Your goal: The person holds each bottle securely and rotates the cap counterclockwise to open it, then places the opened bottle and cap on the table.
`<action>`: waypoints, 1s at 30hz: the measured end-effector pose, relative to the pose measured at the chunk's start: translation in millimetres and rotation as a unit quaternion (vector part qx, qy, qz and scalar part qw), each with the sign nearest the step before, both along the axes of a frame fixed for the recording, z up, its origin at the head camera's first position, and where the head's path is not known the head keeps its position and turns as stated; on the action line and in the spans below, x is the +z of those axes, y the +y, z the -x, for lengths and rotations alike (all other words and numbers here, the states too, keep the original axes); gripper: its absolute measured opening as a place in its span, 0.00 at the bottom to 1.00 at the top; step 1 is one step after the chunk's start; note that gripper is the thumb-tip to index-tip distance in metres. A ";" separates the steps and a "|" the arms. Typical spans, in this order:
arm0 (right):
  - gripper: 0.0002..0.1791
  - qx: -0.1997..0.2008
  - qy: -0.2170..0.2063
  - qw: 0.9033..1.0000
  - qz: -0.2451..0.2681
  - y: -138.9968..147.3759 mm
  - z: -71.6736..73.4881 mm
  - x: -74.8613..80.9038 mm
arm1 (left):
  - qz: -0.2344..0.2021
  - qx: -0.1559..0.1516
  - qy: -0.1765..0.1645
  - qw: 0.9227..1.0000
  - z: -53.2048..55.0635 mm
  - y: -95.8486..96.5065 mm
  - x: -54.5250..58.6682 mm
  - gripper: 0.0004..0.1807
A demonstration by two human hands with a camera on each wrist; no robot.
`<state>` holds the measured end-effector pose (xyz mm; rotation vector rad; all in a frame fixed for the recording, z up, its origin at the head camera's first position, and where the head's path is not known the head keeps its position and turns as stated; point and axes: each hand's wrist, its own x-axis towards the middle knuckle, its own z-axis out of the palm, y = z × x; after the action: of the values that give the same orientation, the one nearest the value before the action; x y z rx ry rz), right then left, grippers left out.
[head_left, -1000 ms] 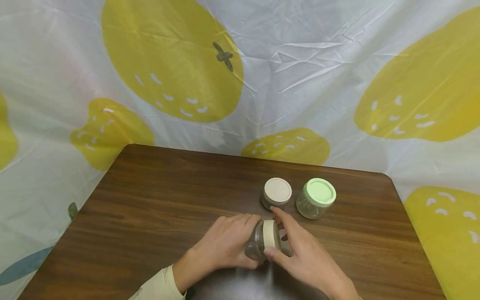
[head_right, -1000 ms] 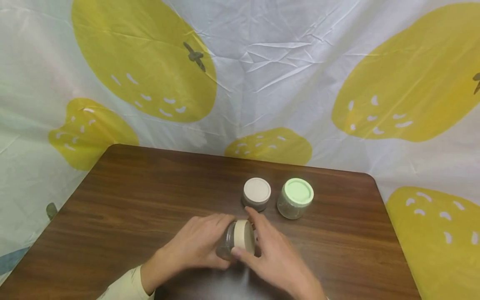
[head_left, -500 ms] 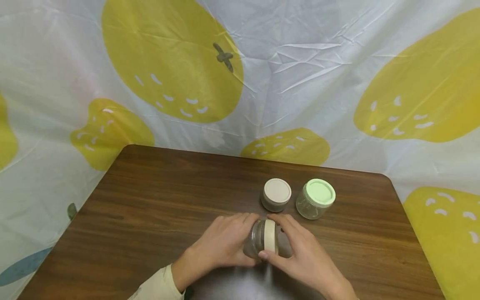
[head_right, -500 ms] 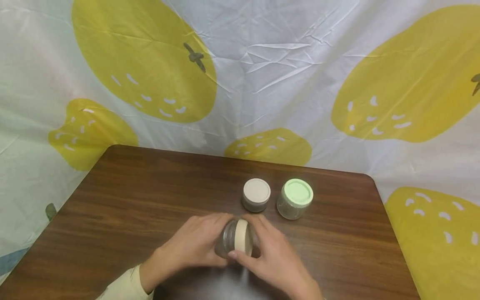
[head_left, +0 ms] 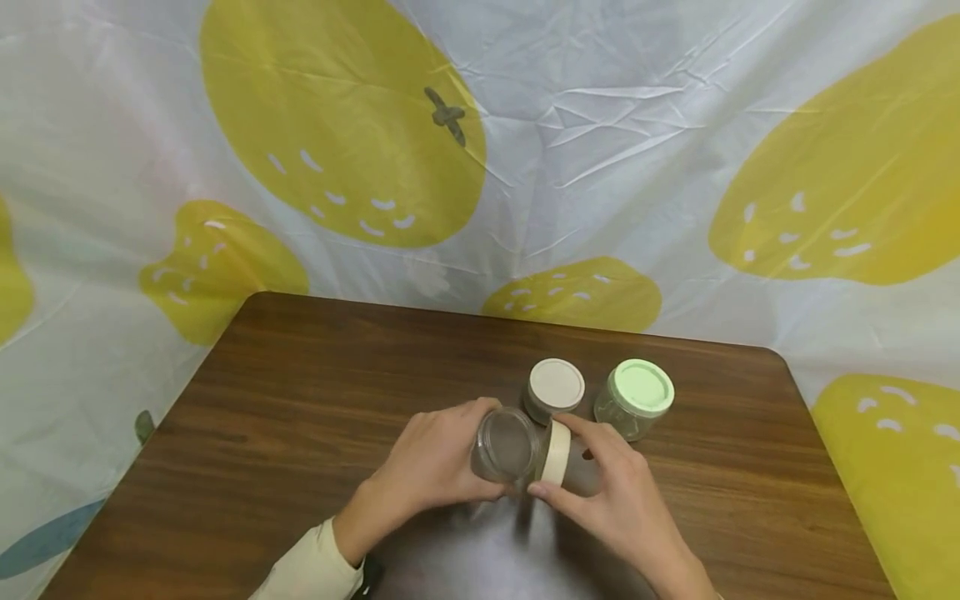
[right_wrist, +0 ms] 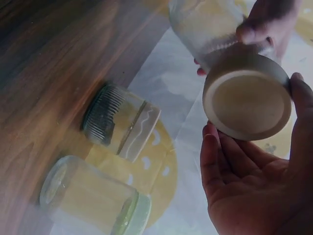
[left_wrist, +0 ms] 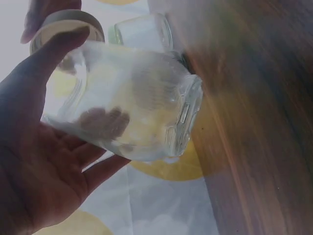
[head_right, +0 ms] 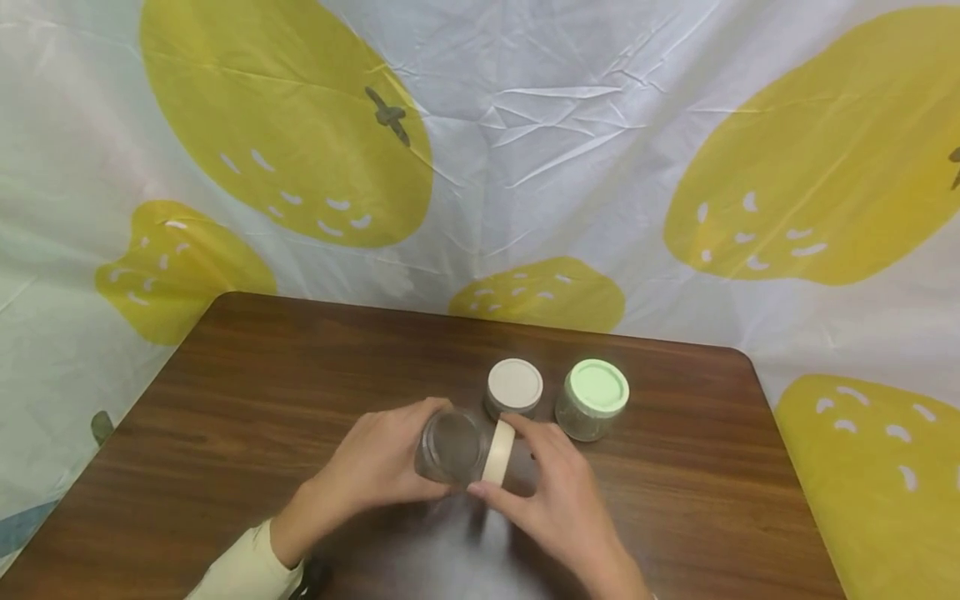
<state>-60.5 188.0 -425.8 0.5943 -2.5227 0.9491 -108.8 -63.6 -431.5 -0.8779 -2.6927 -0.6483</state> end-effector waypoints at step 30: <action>0.44 -0.037 -0.170 0.982 0.072 -55.7 39.9 -28.4 | -0.207 0.163 -0.131 0.956 73.0 4.9 -15.7 0.53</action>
<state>-100.4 132.3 -454.1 0.3118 -2.7127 1.2853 -181.8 -58.7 -447.2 -0.2475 -2.6686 -1.2564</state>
